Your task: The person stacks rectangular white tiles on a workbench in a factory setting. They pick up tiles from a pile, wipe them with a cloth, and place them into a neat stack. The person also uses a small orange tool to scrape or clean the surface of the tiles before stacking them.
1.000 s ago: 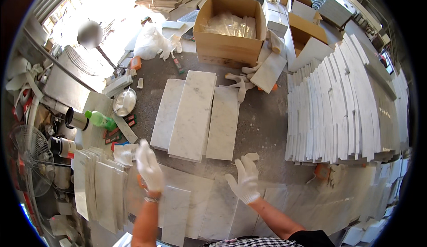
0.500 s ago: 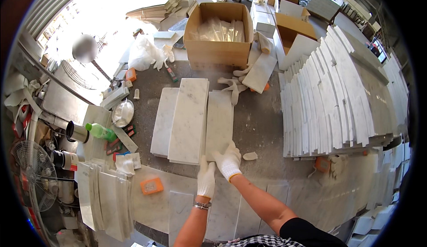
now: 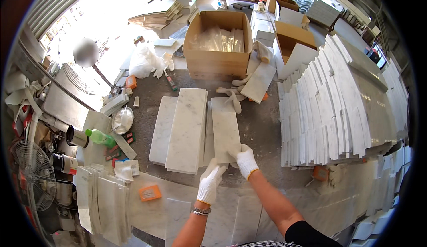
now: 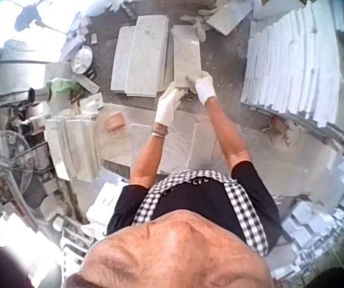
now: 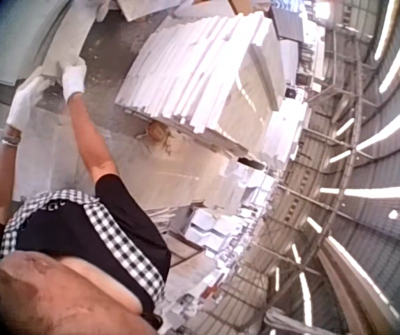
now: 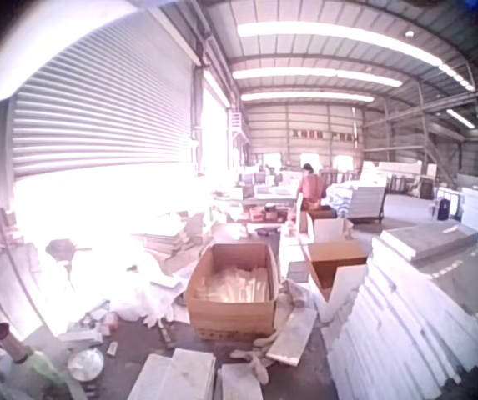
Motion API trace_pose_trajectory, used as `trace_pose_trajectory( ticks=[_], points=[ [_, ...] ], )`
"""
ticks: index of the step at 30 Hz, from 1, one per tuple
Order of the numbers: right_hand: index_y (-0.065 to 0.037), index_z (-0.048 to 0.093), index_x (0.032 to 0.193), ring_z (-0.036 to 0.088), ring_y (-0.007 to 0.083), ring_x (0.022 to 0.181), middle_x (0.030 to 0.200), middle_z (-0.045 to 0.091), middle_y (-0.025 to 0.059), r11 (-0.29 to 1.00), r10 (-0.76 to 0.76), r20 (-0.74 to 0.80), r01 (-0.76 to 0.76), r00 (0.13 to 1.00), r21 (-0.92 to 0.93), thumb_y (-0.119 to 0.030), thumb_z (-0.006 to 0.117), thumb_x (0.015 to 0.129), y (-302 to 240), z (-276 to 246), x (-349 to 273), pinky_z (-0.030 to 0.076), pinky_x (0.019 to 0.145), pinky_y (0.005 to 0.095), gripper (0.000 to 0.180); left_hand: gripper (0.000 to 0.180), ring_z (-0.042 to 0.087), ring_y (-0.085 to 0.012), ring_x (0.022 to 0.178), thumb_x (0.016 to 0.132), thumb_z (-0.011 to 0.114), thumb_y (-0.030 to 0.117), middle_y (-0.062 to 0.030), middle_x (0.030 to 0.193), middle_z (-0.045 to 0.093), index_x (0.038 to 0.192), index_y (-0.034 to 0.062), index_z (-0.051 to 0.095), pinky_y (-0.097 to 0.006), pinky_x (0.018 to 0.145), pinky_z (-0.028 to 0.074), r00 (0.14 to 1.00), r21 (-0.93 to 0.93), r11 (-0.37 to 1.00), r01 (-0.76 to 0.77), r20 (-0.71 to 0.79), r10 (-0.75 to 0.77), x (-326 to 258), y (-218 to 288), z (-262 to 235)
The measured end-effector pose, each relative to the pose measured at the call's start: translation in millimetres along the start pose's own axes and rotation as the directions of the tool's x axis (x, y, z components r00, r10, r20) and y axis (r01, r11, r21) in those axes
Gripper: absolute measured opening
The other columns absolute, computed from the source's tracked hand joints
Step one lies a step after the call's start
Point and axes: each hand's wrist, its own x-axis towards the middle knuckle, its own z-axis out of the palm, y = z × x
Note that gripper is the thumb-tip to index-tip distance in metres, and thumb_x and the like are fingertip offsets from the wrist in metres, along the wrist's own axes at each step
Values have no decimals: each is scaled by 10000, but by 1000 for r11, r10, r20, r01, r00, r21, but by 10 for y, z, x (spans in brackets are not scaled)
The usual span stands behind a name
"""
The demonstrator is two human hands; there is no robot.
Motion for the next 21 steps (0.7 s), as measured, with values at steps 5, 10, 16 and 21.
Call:
trace_pose_trajectory(
  ticks=[5,10,16,21],
  points=[
    [-9,673,1271,687,131,872,1063,733,61,995,-30,106,19,994,102,-147,713,975,-17,-284,-130,579,694,320,329,661,571,-250,1370,1072,628,294,-144,1504,580,1607,-16,396,-354,1100,435,988,104,983,-154,47,150,-33,150,-71],
    [51,618,1308,642,95,1023,1115,707,43,976,-86,220,38,972,213,-165,721,1003,413,-574,-918,535,867,279,387,571,616,-169,1232,1062,648,243,-103,1368,670,1520,-58,492,-297,1049,465,975,140,965,-221,51,216,-172,137,-21],
    [9,613,1349,648,106,1064,1186,720,72,995,-99,483,80,870,60,-209,740,1006,432,-702,-1319,546,878,288,426,400,601,-124,1158,1028,677,102,-71,1299,687,1386,-57,597,-299,1017,492,959,17,960,-281,49,280,-756,289,-40],
    [30,593,1388,667,160,1131,1242,716,109,969,-160,341,213,926,-122,-192,744,992,296,-571,-972,542,958,311,478,245,625,-164,977,1023,663,107,-109,1072,679,1212,-48,672,-334,890,528,630,790,431,-435,-75,773,-951,1143,-743]
  ],
)
